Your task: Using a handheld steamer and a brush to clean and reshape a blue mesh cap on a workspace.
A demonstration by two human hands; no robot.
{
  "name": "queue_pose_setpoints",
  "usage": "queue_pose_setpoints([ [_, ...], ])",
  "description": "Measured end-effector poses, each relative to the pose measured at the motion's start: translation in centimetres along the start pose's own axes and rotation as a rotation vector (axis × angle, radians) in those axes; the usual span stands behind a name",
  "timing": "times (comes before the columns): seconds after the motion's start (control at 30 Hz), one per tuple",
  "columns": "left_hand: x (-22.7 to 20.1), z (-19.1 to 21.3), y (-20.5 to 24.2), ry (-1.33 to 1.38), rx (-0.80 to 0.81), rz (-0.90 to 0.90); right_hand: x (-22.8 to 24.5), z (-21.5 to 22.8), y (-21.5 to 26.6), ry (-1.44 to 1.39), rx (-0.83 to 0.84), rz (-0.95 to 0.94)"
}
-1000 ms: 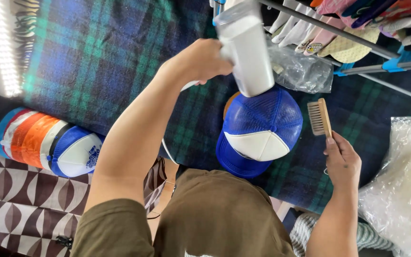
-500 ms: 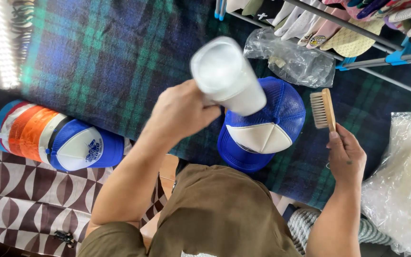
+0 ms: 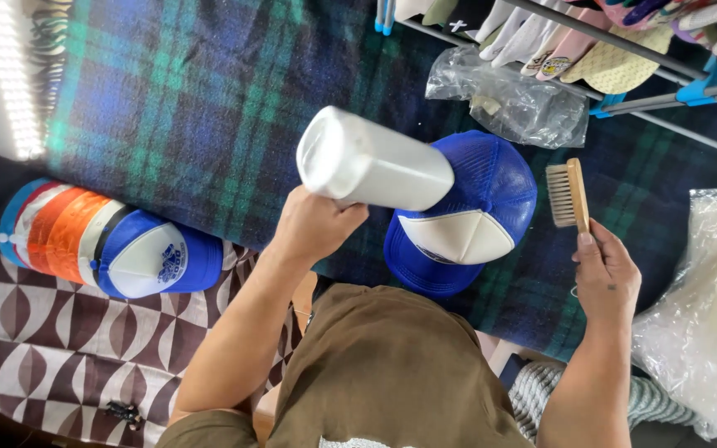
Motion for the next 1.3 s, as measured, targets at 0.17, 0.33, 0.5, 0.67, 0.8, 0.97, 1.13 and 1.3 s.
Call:
queue_pose_setpoints([
  [0.17,3.8,-2.3,1.3,0.423,-0.053,0.088,-0.6,-0.7,-0.6,-0.003,-0.002,0.001],
  [0.33,2.3,-1.2,-0.1,0.489,-0.078,-0.146,-0.8,-0.7,-1.1,0.010,0.011,0.025],
  [0.5,6.6,-3.7,-2.6,0.651,0.069,0.263,-1.2,-0.7,-1.0,-0.048,0.013,0.003],
  [0.67,8.4,-6.6,-0.1,0.761,0.088,0.346,-1.2,-1.1,-0.4,-0.047,0.017,-0.037],
  [0.8,8.3,-6.5,0.0,0.792,0.040,0.309,-1.4,-1.4,-0.7,-0.055,0.024,-0.040],
  [0.97,8.0,-5.5,-1.2,0.717,0.084,0.359,-1.1,-1.3,-0.5,-0.056,0.016,-0.049],
  [1.13,6.7,-3.2,1.0,0.569,-0.029,0.311,-1.5,-0.3,0.5,-0.079,-0.025,-0.059],
  [1.3,-1.4,0.7,2.2,-0.147,-0.189,-0.043,0.6,1.1,1.3,0.121,-0.049,0.078],
])
Point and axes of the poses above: each hand's wrist, its own y-axis away from the middle knuckle, its own z-axis out of the back of the hand, x = y × z, the point moved 6 cm from there along -y, towards the middle knuckle, and after that the axes turned 15 degrees about x, right-handed, at the moved point
